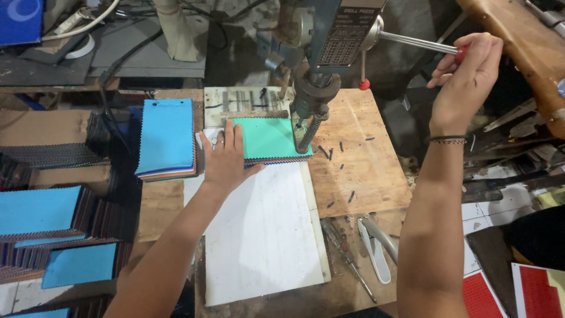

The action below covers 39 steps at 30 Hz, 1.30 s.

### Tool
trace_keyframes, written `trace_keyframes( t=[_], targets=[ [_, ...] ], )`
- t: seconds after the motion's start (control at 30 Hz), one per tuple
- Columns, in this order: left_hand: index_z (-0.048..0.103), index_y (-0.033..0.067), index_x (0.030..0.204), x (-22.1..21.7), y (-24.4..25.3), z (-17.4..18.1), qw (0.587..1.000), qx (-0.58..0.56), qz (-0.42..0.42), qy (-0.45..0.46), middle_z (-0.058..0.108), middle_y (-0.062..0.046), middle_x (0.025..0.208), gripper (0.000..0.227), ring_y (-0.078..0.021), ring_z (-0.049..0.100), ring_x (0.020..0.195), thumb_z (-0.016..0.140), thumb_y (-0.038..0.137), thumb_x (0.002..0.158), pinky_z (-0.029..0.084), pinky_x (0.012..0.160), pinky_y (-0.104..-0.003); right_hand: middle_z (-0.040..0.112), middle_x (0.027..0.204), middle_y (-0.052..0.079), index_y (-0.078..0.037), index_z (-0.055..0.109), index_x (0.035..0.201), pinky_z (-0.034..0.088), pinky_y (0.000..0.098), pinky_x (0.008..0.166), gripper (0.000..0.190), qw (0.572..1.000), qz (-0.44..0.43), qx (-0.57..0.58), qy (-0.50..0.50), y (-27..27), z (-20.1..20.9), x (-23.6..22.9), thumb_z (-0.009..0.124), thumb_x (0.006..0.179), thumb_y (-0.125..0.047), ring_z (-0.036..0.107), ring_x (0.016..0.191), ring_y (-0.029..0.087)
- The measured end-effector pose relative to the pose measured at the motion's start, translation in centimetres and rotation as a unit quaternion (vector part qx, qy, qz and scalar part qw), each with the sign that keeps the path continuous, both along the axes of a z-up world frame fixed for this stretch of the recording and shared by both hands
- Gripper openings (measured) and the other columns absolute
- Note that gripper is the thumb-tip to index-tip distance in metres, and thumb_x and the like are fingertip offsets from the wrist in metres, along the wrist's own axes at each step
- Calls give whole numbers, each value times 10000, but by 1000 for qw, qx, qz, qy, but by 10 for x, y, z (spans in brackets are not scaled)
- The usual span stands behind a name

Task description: The person positions notebooks under a drill press and lowers the drill to create holes in the stacks.

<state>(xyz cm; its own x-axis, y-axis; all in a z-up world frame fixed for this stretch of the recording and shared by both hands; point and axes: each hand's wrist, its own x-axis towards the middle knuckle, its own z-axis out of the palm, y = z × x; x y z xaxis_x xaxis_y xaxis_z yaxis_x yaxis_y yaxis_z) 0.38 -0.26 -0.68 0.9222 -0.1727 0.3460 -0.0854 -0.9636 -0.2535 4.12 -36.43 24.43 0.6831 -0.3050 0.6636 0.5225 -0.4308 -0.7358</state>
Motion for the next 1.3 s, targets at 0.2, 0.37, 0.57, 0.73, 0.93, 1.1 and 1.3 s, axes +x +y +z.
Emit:
trace_keyframes(
  t=[0.2, 0.37, 0.57, 0.73, 0.93, 1.1, 1.3],
  targets=[
    [363, 35, 1583, 0, 0, 2, 1000, 1, 0, -6, 387, -131, 1635, 1283, -262, 593, 1238, 380, 1013, 752, 331, 1086, -717, 517, 776, 35, -120, 528, 1092, 473, 213, 505, 359, 1000, -2, 2, -1, 0, -3, -2, 367, 1124, -440, 539, 623, 103],
    [374, 41, 1581, 0, 0, 0, 1000, 0, -2, -15, 388, -135, 1638, 1273, -265, 593, 1244, 392, 1007, 752, 321, 1090, -719, 542, 786, 37, -117, 536, 1093, 486, 200, 511, 371, 1000, -11, 1, 7, 5, -2, -7, 364, 1120, -445, 550, 635, 97],
    [389, 33, 1568, -2, 0, 3, 1000, -6, -8, -21, 397, -145, 1631, 1273, -283, 594, 1247, 418, 1004, 745, 323, 1085, -728, 558, 781, 42, -119, 535, 1100, 485, 194, 496, 364, 1000, -14, 15, 11, 3, -7, -5, 362, 1113, -439, 551, 626, 95],
    [397, 31, 1564, -2, 0, 4, 1000, -3, -7, -25, 402, -141, 1628, 1269, -272, 602, 1229, 413, 1004, 749, 333, 1080, -721, 559, 782, 55, -112, 533, 1110, 474, 206, 495, 353, 1000, -14, 7, 4, 1, -11, -6, 349, 1125, -413, 550, 618, 107],
    [398, 31, 1563, -2, 0, 2, 1000, -7, -8, -27, 405, -141, 1628, 1273, -272, 602, 1239, 432, 1001, 740, 326, 1086, -721, 582, 815, 71, -105, 535, 1120, 481, 202, 494, 370, 1000, -17, 4, 2, 4, -12, -10, 349, 1119, -425, 569, 627, 115],
    [354, 28, 1581, -2, -1, 4, 1000, -15, -3, -1, 380, -148, 1640, 1280, -292, 575, 1280, 411, 999, 749, 304, 1094, -731, 590, 829, 71, -109, 527, 1125, 485, 197, 492, 373, 1000, -23, 7, 9, 7, -13, -12, 344, 1111, -433, 570, 635, 110],
    [404, 35, 1561, -3, -1, 3, 1000, -4, -5, -27, 413, -136, 1623, 1279, -275, 615, 1214, 417, 1014, 737, 332, 1087, -715, 583, 833, 67, -111, 528, 1127, 484, 190, 483, 382, 999, -29, 12, 10, 7, -16, -12, 339, 1105, -443, 578, 642, 108]
  ],
)
